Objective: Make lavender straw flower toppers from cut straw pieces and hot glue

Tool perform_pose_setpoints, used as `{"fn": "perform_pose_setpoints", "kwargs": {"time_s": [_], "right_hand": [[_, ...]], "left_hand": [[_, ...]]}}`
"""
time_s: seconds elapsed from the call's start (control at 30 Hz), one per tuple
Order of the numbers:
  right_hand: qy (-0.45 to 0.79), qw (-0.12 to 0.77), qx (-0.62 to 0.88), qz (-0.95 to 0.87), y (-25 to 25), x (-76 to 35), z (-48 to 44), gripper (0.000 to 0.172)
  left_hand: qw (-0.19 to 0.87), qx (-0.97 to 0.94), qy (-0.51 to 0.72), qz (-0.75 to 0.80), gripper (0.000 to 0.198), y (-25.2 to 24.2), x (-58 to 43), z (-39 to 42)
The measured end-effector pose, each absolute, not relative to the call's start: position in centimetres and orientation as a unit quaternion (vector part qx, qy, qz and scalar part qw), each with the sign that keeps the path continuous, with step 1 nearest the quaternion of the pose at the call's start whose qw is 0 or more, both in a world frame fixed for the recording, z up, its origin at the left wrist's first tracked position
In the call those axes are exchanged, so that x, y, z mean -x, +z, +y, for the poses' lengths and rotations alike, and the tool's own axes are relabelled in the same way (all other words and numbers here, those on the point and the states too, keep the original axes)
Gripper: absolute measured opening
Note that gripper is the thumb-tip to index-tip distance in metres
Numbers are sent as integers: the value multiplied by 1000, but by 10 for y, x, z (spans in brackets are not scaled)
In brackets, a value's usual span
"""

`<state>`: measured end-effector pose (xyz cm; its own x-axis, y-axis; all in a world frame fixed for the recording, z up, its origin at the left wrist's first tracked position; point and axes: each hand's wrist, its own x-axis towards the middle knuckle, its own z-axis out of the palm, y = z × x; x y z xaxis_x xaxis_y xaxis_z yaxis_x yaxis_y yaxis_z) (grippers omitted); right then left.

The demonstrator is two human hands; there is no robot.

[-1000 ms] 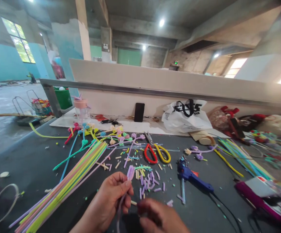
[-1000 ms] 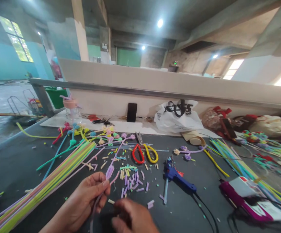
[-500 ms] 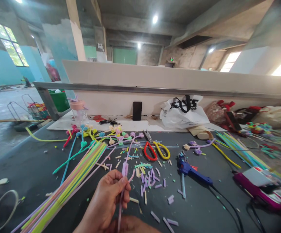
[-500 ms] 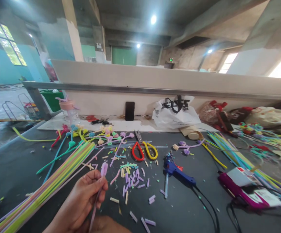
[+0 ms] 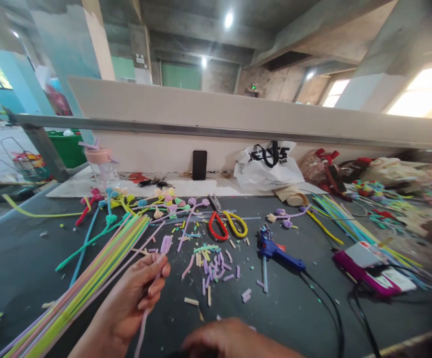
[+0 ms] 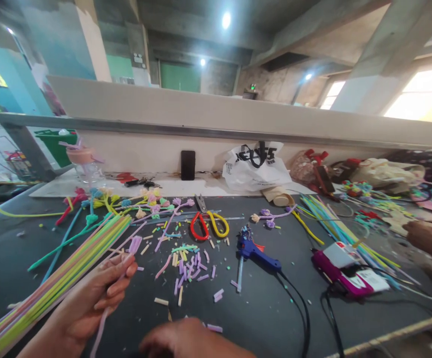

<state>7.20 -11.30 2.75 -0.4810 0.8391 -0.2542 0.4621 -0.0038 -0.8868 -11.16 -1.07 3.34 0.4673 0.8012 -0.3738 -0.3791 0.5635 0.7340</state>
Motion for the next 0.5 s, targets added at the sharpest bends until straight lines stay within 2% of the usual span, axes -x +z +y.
{"fn": "perform_pose_setpoints", "kwargs": {"time_s": [0.13, 0.2, 0.33, 0.5], "right_hand": [[283, 237, 630, -683, 44, -116, -97, 20], [208, 229, 688, -656, 46, -137, -82, 19], [177, 138, 724, -653, 38, -156, -52, 15], [195, 113, 700, -678, 24, -146, -39, 14]], "left_hand": [[804, -324, 333, 371, 25, 31, 109, -14], [804, -333, 321, 373, 25, 30, 105, -17], [810, -352, 288, 369, 23, 27, 100, -20], [809, -381, 260, 364, 24, 22, 97, -21]]}}
